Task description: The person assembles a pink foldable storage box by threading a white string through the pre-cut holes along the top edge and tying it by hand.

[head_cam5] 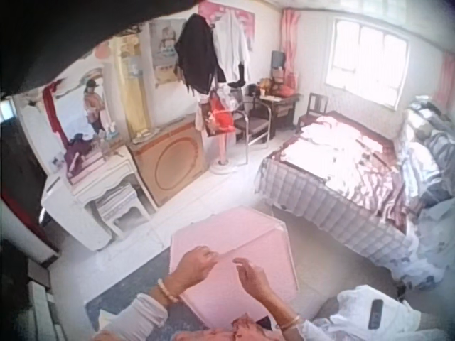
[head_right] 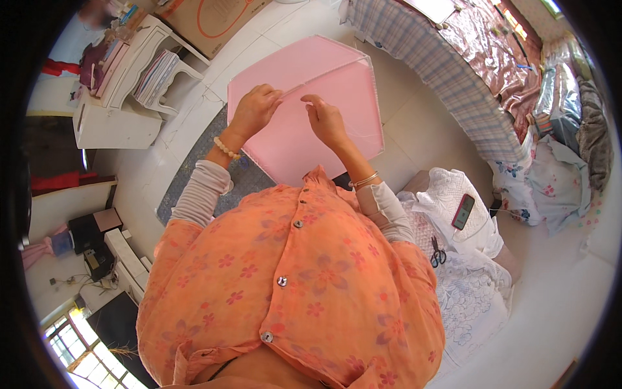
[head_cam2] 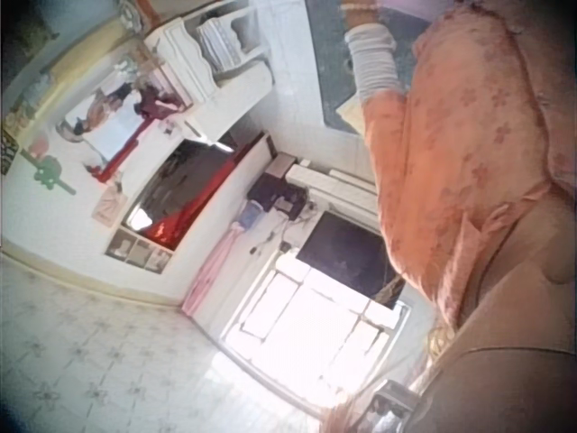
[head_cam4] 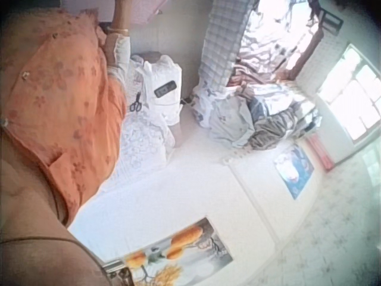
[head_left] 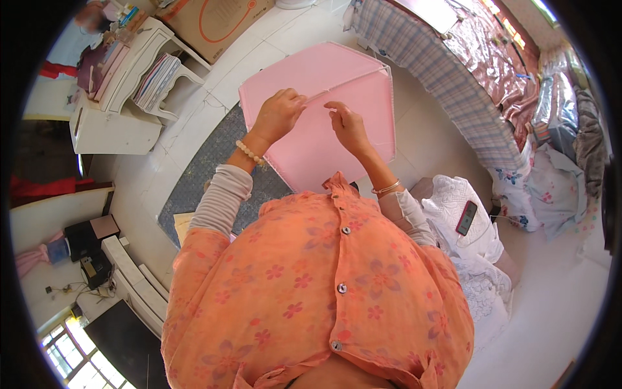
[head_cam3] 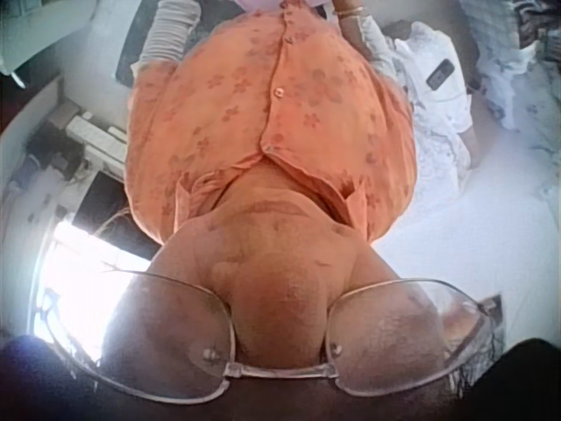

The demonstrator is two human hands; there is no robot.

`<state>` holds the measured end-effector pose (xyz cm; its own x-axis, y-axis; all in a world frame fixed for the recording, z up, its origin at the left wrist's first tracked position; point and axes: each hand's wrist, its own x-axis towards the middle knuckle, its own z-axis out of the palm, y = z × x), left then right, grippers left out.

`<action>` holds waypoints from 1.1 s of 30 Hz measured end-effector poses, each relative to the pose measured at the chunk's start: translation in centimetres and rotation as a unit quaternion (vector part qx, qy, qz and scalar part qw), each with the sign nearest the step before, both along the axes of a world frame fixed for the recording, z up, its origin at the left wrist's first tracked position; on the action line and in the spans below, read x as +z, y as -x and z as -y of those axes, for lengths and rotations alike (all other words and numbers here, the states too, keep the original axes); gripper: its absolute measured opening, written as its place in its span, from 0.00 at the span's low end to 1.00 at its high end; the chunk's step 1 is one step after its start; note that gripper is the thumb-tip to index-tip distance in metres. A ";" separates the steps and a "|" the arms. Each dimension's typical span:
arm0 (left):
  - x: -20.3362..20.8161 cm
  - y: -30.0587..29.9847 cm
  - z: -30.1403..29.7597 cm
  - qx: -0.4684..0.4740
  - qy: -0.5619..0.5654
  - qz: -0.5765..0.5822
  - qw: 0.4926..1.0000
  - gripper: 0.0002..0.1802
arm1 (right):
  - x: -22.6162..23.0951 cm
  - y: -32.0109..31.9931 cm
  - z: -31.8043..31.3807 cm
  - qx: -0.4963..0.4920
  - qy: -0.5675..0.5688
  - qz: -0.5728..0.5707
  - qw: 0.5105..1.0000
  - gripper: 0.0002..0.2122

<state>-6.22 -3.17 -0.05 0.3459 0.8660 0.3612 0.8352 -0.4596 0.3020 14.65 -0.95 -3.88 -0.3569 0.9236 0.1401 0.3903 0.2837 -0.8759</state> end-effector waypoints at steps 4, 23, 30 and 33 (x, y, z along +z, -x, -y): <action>-0.3 -0.8 -0.3 0.000 -0.021 -0.001 1.000 0.09 | -0.9 0.3 -0.3 -0.023 -0.001 -0.012 1.000 0.09; -0.2 -0.6 -0.6 0.001 -0.010 -0.011 1.000 0.10 | 0.6 -0.9 -1.1 0.008 -0.036 0.047 0.998 0.11; -0.2 -0.6 -0.7 -0.003 -0.009 0.001 1.000 0.10 | 0.6 -1.0 -1.6 0.020 -0.051 0.031 0.998 0.12; -0.2 -0.5 -0.7 0.001 0.001 -0.006 1.000 0.11 | 0.5 -0.9 -1.6 0.018 -0.059 0.034 0.997 0.11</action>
<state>-5.70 -2.49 -0.23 0.3488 0.8673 0.3551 0.8399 -0.4574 0.2922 15.57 0.64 -3.42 -0.4025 0.8879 0.2226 0.4343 0.3993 -0.8075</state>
